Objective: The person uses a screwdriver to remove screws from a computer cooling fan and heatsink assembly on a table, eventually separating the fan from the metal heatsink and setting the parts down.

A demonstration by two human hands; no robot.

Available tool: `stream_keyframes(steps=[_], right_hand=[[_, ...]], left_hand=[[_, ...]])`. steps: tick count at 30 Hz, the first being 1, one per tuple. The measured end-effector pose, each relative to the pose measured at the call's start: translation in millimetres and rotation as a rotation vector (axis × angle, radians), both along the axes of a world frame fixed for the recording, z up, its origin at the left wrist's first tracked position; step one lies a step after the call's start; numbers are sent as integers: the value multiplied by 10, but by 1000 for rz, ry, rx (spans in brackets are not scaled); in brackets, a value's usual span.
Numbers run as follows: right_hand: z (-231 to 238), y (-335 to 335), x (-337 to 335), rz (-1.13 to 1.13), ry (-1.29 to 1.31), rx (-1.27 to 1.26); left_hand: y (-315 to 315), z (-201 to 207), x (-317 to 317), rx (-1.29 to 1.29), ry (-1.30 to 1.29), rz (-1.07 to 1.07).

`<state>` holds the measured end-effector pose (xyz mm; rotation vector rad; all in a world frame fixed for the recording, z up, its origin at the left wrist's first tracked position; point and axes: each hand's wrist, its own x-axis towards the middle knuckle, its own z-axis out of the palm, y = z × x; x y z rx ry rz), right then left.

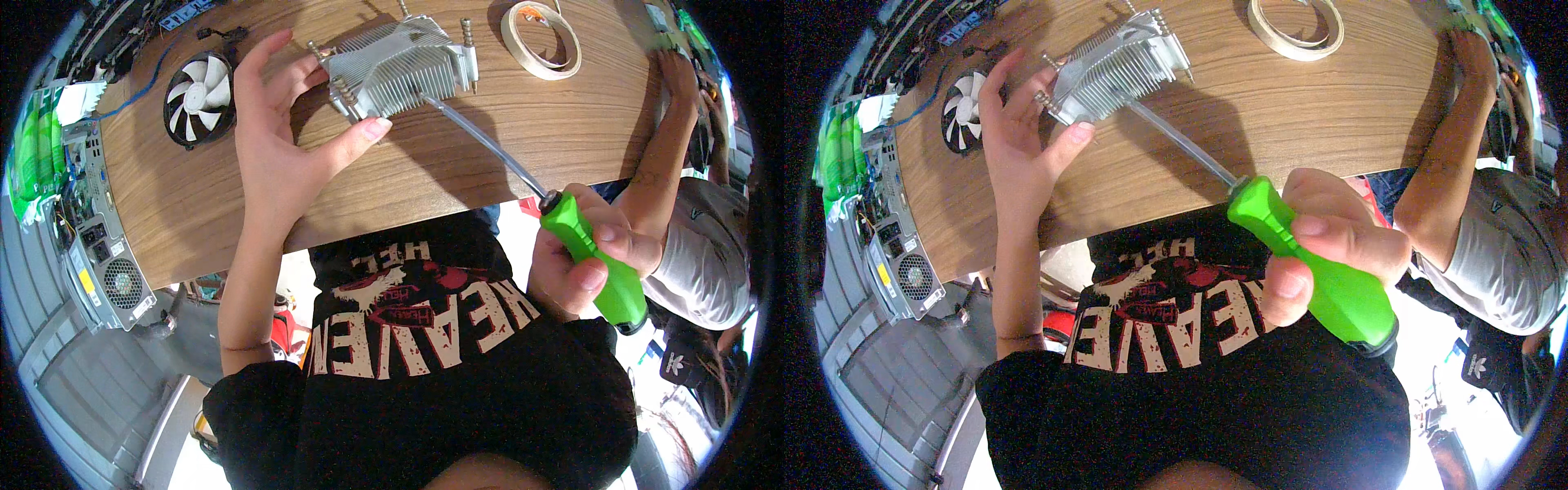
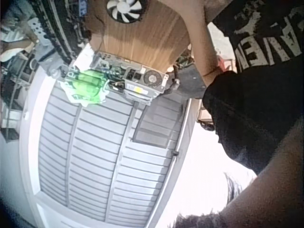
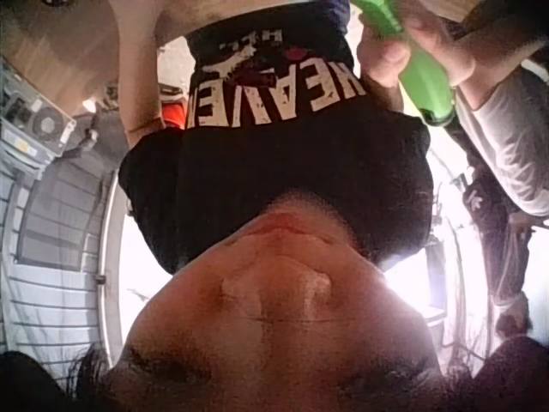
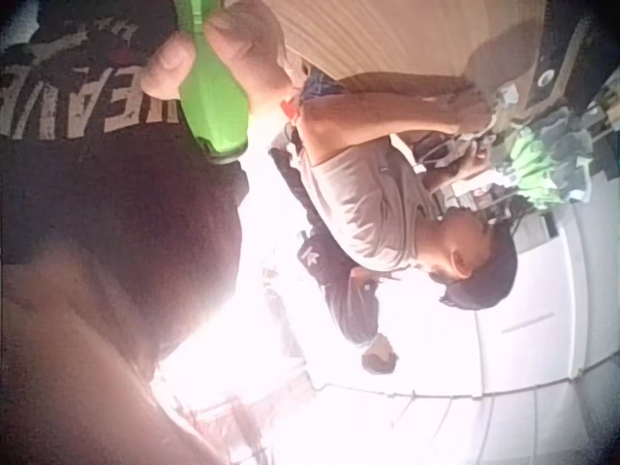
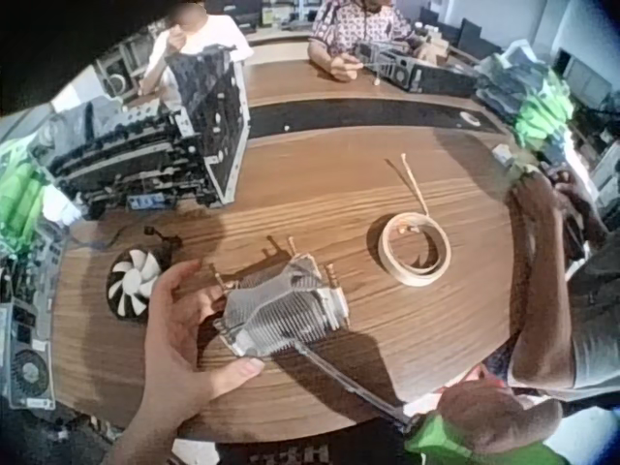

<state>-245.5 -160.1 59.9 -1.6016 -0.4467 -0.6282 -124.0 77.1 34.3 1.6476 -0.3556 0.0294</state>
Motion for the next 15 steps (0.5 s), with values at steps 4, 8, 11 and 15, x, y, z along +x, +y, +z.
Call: stream_keyframes(steps=[4, 8, 11, 15], right_hand=[[1, -10, 4, -14, -2, -19], [-2, -5, 6, 3, -8, -26], [-21, -13, 24, 13, -15, -27], [-6, 4, 24, 16, -21, -34]], left_hand=[[4, 13, 5, 6, 4, -1], [0, -3, 5, -1, 5, -1], [1, -1, 2, 22, 11, 0], [8, 27, -18, 23, 57, -26]])
